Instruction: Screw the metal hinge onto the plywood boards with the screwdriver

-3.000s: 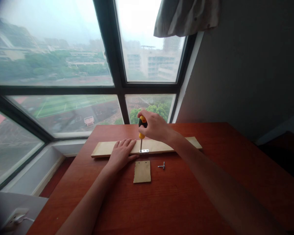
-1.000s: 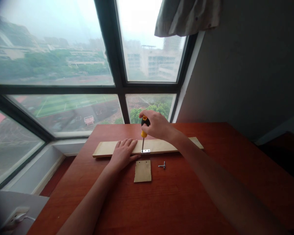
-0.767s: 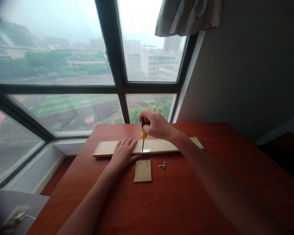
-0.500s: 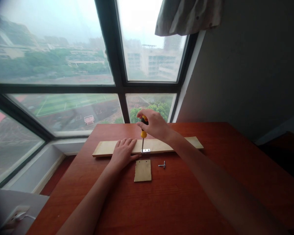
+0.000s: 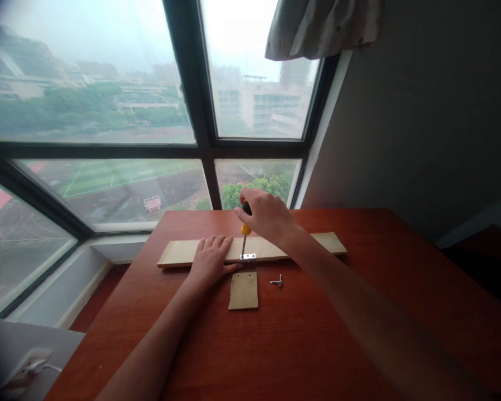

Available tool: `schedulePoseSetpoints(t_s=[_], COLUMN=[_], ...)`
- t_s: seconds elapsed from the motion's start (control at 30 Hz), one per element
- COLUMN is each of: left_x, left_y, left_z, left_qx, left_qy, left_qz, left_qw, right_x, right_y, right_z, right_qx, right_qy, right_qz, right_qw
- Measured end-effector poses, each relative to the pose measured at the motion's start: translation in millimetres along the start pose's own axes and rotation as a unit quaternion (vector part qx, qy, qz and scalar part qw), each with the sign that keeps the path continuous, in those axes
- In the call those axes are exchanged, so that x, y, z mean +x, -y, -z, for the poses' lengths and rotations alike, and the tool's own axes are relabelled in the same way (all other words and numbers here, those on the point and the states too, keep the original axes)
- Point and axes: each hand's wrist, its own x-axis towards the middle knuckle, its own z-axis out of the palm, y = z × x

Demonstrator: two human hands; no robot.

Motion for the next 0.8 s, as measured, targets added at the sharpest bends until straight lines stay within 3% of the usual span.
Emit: schedulePoseSetpoints(t_s=[0.3, 0.57, 0.8], left_x=[1, 1, 1], left_y=[-3, -2, -2], left_z=[-1, 2, 3], left_qx=[0.012, 0.01, 0.006], left_qy=[0.012, 0.016, 0.017], left_qz=[0.011, 0.009, 0.004], left_qw=[1.0, 1.0, 1.0], right_x=[-3, 0, 2], right_y=[-1, 3, -11], right_z=[-1, 1, 4], right_qx=[0.085, -0.023, 0.097], right_qy=[0.0, -0.008, 0.009], right_qz=[0.01, -0.017, 0.01], right_qw=[0.996, 1.0, 0.995])
